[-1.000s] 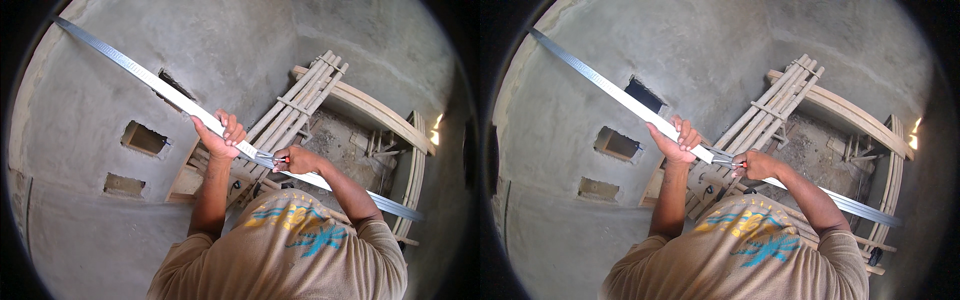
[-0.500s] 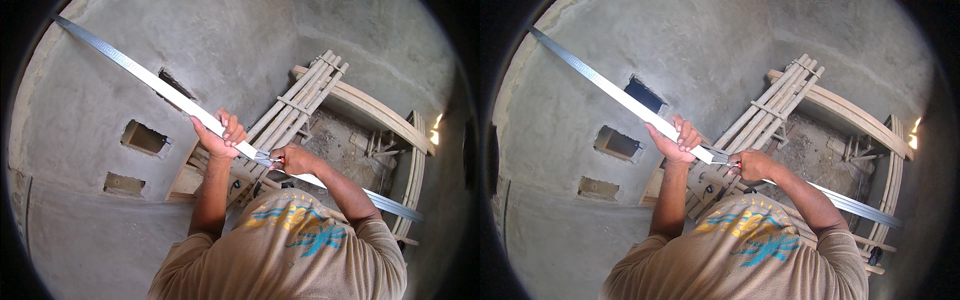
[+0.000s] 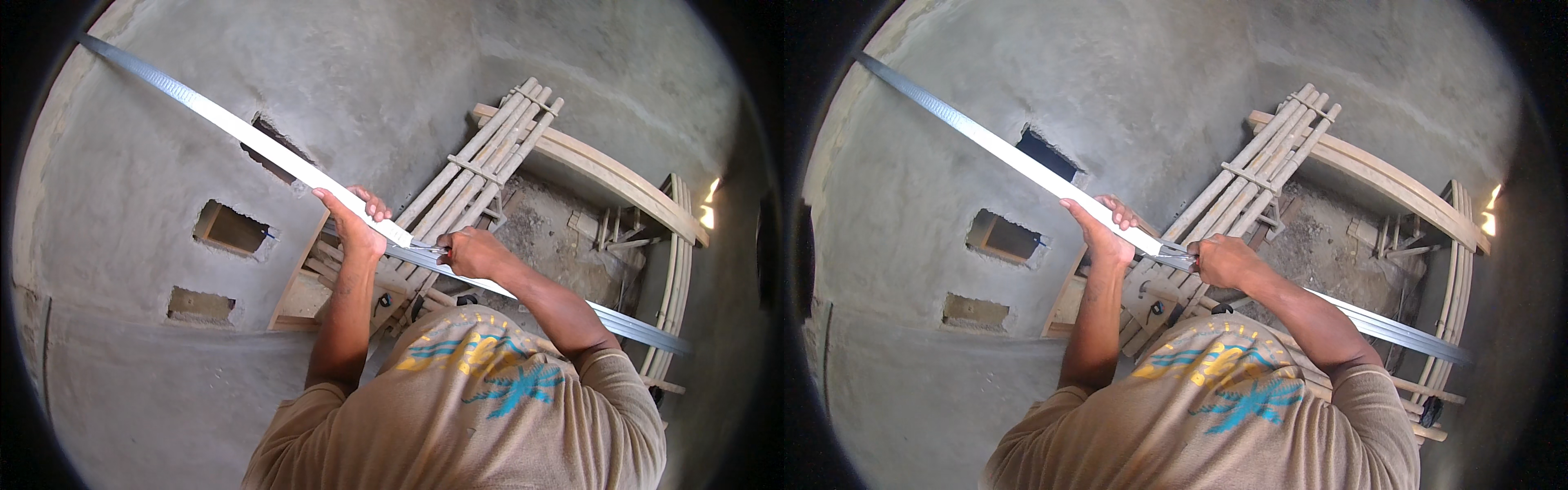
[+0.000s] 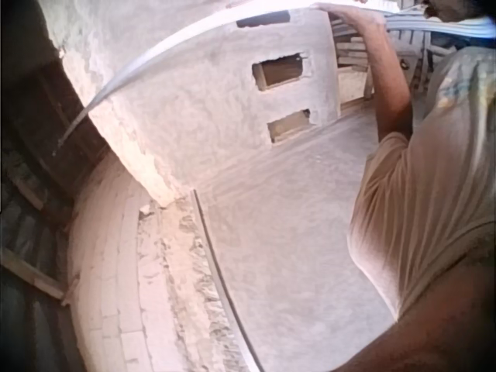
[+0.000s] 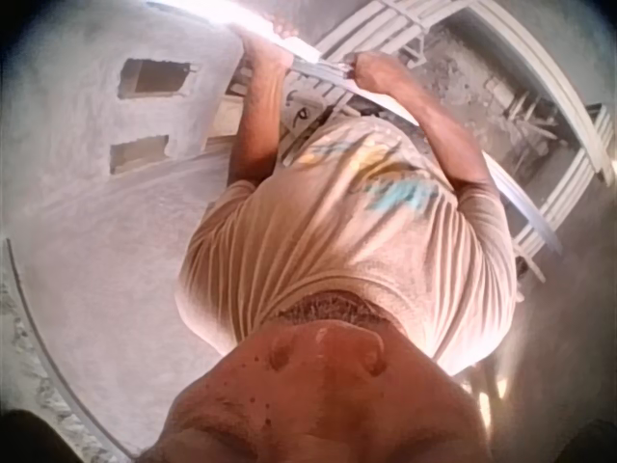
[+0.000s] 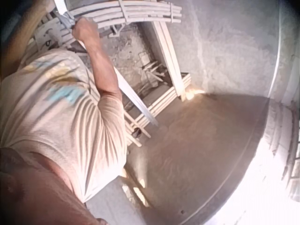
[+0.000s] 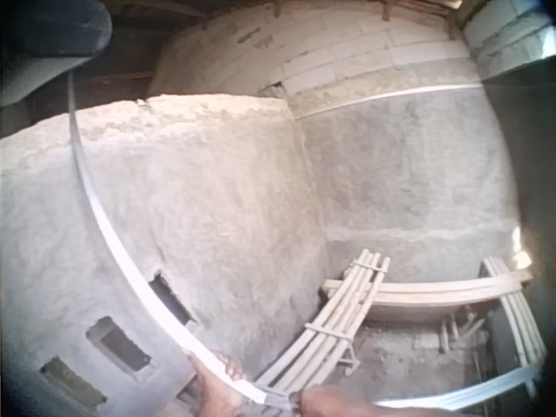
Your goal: The person measures a metal strip with a measuring tape, marks it with a pencil, and then cuts the strip using shears.
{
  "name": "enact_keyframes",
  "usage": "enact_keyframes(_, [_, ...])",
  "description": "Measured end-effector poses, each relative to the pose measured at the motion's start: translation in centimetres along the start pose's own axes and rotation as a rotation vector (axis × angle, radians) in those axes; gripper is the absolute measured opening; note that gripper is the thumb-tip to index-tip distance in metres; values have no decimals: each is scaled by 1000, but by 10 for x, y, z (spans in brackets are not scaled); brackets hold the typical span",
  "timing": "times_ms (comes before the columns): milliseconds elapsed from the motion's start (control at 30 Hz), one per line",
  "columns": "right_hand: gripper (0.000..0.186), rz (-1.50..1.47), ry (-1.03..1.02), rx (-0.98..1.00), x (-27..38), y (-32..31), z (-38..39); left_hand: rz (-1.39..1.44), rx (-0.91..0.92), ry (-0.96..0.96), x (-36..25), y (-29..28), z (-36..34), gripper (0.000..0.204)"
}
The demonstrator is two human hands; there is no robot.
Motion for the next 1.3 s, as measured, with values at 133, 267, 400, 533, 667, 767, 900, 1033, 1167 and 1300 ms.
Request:
enact_keyframes(133, [26, 79, 51, 11, 8, -2, -6, 18, -103, -29, 1, -6, -6, 80])
enact_keyframes(267, [26, 109, 79, -41, -1, 10, -9, 27, -105, -40, 6, -9, -18, 82])
enact_keyframes(400, [26, -35, -11, -58, -19, 21, 6, 29, -50, -24, 8, -2, -19, 82])
enact_keyframes(533, [29, -488, 98, -168, -26, 29, 21, 28, -29, -11, 8, 9, -17, 82])
enact_keyframes(667, [31, -704, 112, -179, -23, 39, 23, 9, -10, 17, 9, 23, -16, 81])
enact_keyframes(767, [32, -824, 124, -198, -11, 29, 26, 20, 8, 8, 9, 33, -14, 81])
enact_keyframes(900, [34, -899, 115, -239, -7, 28, 26, 16, 18, 17, 10, 36, -16, 81])
enact_keyframes(1033, [36, -869, 53, -344, -9, 35, 25, 29, 32, 10, 11, 41, -15, 80])
enact_keyframes(1167, [35, -869, 59, -380, -4, 31, 27, 36, 31, 20, 10, 46, -12, 80])
enact_keyframes(1300, [33, -838, 80, -376, -3, 27, 29, 26, 28, 30, 10, 49, -11, 80])
Point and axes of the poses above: each hand's wrist, its own z-axis away from the middle knuckle, its own y-axis out of the palm, x = y × z, the point moved 5 cm from there along -z, towards the middle knuckle, and after that the axes turned 10 degrees about -y, right-handed, at the moved point
